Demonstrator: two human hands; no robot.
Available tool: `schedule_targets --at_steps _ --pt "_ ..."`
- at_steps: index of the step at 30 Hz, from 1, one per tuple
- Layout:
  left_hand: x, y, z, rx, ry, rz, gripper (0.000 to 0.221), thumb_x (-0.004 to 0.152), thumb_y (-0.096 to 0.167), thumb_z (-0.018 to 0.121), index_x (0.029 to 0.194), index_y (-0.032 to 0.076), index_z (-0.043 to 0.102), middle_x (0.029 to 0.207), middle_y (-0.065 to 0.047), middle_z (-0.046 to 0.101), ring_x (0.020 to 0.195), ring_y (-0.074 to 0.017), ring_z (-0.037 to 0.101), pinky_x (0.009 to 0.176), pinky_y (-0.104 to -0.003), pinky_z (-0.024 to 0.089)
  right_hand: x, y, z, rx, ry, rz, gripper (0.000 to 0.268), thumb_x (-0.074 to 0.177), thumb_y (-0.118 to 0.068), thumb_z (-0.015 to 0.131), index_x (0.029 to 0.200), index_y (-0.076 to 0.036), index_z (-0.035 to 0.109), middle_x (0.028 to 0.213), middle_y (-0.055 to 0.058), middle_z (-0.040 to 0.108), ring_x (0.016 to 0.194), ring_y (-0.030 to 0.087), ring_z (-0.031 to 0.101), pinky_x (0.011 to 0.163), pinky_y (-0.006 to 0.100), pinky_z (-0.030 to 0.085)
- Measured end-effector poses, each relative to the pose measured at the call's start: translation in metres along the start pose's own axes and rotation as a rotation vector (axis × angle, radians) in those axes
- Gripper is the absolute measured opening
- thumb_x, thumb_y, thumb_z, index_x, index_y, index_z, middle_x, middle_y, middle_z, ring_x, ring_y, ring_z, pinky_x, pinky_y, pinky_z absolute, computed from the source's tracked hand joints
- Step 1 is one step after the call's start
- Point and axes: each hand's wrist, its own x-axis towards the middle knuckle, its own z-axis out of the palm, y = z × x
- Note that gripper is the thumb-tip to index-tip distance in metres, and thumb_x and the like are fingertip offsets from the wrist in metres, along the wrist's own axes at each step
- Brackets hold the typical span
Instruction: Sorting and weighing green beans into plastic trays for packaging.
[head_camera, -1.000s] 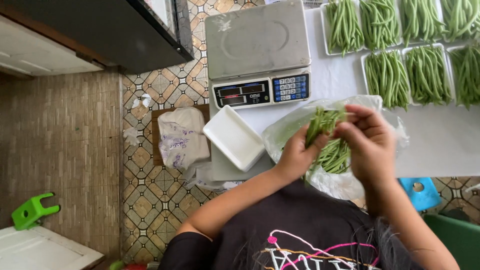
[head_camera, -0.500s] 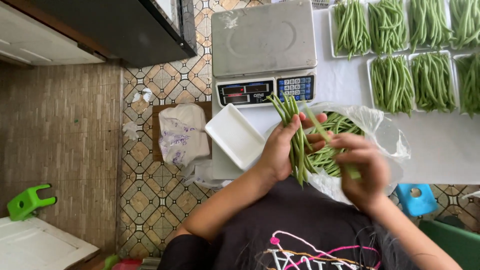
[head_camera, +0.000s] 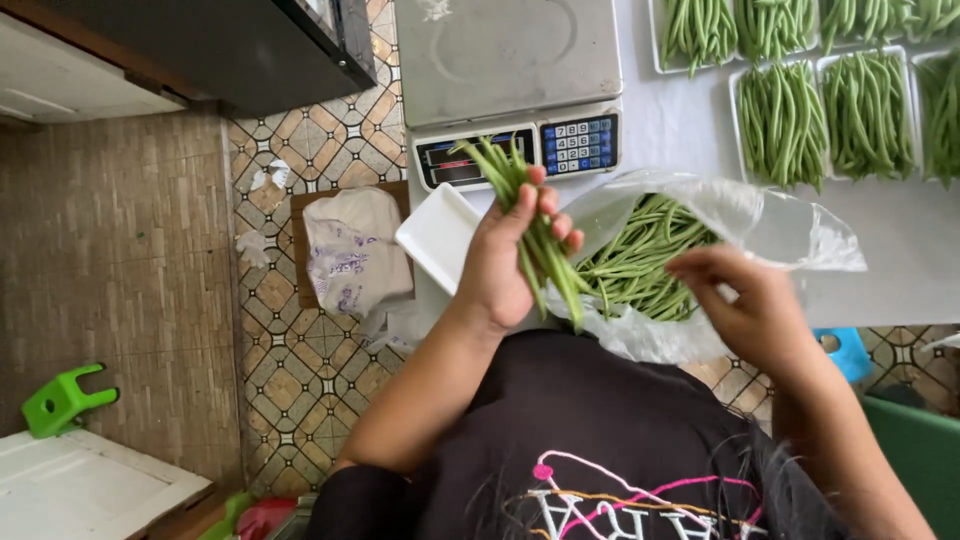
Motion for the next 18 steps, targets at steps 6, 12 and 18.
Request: schedule_targets --at_steps 6,12,18 --pt "-0.013 0.005 -0.015 0.08 0.065 -0.024 0.022 0.108 0.027 0.055 0.121 0.01 0.056 0.079 -0.003 0.054 0.077 -0.024 0.066 0.09 -0.054 0.062 -0.009 0.086 0.018 -0.815 -0.611 0.363 0.029 0.097 -0.026 0.061 0.121 -0.013 0.07 0.107 0.015 0.077 0.102 0.037 0.075 0.089 0.054 0.059" --pt "-0.022 0.014 -0.018 0.097 0.115 -0.071 0.021 0.108 0.027 0.052 0.123 0.011 0.054 0.081 -0.003 0.049 0.064 -0.0176 0.057 0.062 -0.042 0.067 -0.021 0.162 0.051 -0.958 -0.369 0.224 0.02 0.095 -0.02 0.058 0.106 -0.017 0.074 0.081 0.011 0.074 0.08 0.032 0.076 0.074 0.048 0.062" --pt "-0.024 0.002 -0.018 0.112 0.111 -0.05 0.021 0.108 0.025 0.054 0.121 0.008 0.053 0.083 -0.009 0.057 0.073 -0.0297 0.07 0.072 -0.055 0.067 0.02 0.164 0.066 -0.934 0.011 -0.143 0.016 0.089 -0.028 0.07 0.106 -0.028 0.07 0.092 -0.002 0.062 0.085 0.024 0.069 0.07 0.036 0.061"
